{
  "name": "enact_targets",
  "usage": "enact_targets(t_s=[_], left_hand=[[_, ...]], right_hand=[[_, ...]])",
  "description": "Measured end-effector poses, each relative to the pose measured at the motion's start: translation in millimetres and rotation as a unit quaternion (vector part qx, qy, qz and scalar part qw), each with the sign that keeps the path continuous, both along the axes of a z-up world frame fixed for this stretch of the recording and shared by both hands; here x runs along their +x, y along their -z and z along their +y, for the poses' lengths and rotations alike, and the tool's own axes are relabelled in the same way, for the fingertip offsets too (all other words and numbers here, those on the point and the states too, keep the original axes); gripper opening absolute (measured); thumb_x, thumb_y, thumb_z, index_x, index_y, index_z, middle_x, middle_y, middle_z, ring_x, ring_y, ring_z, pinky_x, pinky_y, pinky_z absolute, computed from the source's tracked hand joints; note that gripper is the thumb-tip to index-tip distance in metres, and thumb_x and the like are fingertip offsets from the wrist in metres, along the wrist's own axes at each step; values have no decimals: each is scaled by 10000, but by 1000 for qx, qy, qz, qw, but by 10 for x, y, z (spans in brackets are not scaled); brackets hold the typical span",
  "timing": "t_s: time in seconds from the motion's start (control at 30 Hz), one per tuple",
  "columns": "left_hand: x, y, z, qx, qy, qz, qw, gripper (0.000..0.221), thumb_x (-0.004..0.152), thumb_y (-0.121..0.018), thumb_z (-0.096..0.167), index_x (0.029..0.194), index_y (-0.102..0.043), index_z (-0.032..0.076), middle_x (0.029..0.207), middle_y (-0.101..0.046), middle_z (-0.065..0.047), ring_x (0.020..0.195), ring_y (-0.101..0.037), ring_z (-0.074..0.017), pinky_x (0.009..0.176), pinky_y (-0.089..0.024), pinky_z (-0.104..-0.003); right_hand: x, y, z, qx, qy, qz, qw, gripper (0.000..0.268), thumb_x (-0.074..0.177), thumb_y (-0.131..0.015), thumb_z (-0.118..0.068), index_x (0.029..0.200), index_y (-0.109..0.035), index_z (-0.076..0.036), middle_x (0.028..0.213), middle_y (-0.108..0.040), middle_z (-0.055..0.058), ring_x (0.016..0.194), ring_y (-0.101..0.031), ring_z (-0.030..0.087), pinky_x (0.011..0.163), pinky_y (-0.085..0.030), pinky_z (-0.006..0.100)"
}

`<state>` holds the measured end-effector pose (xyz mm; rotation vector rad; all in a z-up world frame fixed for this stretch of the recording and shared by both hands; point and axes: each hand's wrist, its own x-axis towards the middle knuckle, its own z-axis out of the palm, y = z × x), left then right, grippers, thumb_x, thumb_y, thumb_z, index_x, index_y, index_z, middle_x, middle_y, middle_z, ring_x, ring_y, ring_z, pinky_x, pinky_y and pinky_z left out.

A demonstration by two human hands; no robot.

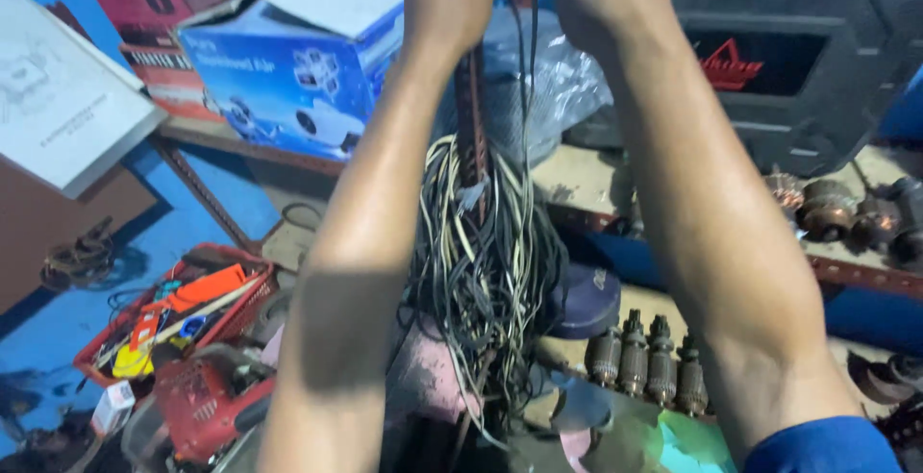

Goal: Repairing an electronic component by stripping wires and connecting them to a circuit board

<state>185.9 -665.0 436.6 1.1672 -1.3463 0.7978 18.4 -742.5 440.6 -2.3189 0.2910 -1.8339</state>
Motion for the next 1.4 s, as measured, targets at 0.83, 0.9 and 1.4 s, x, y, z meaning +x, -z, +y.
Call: enact_targets(t_s=[0.83, 0.9, 1.4], left_hand=[[-562, 228, 531, 49, 14, 49, 997, 123, 965, -524, 64, 905, -627, 93, 781, -693, -179, 837, -680, -450, 732, -515, -489], [-664, 201, 581, 63, 64, 84, 992, 119, 969, -536, 44, 1030, -629, 87, 795, -709, -157, 799, -707, -393, 691, -540, -451], [-852, 114, 591, 114, 500, 262, 817, 229, 977, -707, 128, 1164, -609, 41, 821, -689, -106, 657, -731, -201, 500, -634, -283]], right_hand=[[6, -80, 656, 209, -521, -128, 818, 380, 900, -795, -55, 1256, -685, 19, 1171, -740, 165, 1080, -731, 240, 811, -678, 375], [-18, -123, 610, 189, -502, -131, 834, 359, 910, -794, -66, 1249, -696, 6, 1166, -745, 152, 1077, -723, 211, 846, -667, 362], [-396, -458, 774, 64, -350, -167, 919, 243, 923, -830, -50, 1135, -723, 3, 971, -744, 124, 878, -730, 160, 758, -638, 293]])
